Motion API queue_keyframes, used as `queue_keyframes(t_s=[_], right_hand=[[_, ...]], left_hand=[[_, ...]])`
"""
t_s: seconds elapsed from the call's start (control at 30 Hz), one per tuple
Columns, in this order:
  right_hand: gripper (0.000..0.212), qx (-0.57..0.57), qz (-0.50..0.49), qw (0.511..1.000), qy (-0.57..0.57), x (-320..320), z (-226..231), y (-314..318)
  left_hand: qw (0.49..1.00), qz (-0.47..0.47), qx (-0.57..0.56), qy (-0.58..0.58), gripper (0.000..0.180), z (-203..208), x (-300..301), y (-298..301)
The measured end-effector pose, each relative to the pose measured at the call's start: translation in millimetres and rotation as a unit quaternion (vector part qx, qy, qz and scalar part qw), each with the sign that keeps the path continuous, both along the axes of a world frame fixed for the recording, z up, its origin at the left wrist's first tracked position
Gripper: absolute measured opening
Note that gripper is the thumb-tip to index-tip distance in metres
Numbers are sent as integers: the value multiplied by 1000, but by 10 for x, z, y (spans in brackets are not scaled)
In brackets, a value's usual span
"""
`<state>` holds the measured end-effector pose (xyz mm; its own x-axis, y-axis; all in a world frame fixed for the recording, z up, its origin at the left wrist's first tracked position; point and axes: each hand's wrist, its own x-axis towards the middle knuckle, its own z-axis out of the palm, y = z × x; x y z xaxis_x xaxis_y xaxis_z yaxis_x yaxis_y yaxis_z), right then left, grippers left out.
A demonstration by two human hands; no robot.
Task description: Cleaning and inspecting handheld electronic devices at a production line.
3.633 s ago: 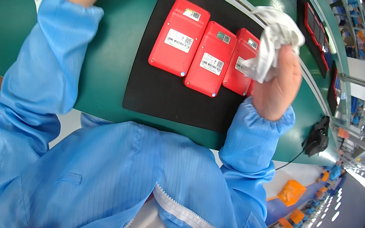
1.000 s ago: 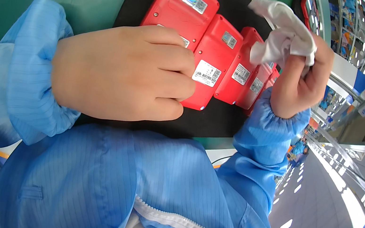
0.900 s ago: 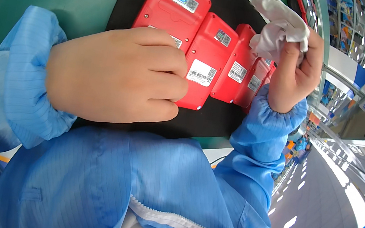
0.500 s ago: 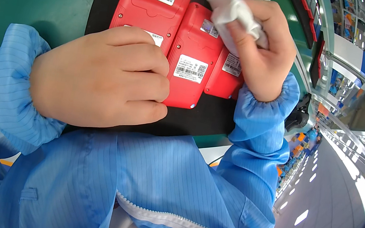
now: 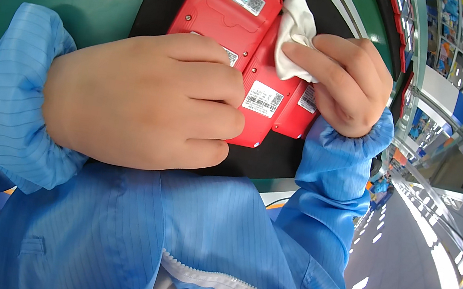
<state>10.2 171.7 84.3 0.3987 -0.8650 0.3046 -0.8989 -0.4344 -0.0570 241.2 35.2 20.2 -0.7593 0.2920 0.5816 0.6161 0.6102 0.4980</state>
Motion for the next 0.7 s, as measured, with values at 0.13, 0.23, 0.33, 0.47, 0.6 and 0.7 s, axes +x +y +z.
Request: queue_keyframes(t_s=[0.13,0.23,0.33,0.47,0.6,0.7], right_hand=[[46,43,7,999,17,-48,12,110],[45,-20,23,999,9,-27,-66,24],[45,-16,25,1000,10,-52,-74,67],[43,-19,19,1000,15,-3,-77,76],[42,-5,-2,999,-46,17,-158,52],[41,-24,-12,999,-42,20,-179,72]], left_hand=[[1000,-5,3,9,19,-30,-18,7],[1000,-6,-6,13,20,-30,-21,-1],[1000,-7,-11,4,21,-10,2,-18],[1000,-21,-14,7,20,-20,-35,-27],[1000,-9,-5,10,20,-39,7,-19],[1000,-5,-1,13,20,-48,8,-14]])
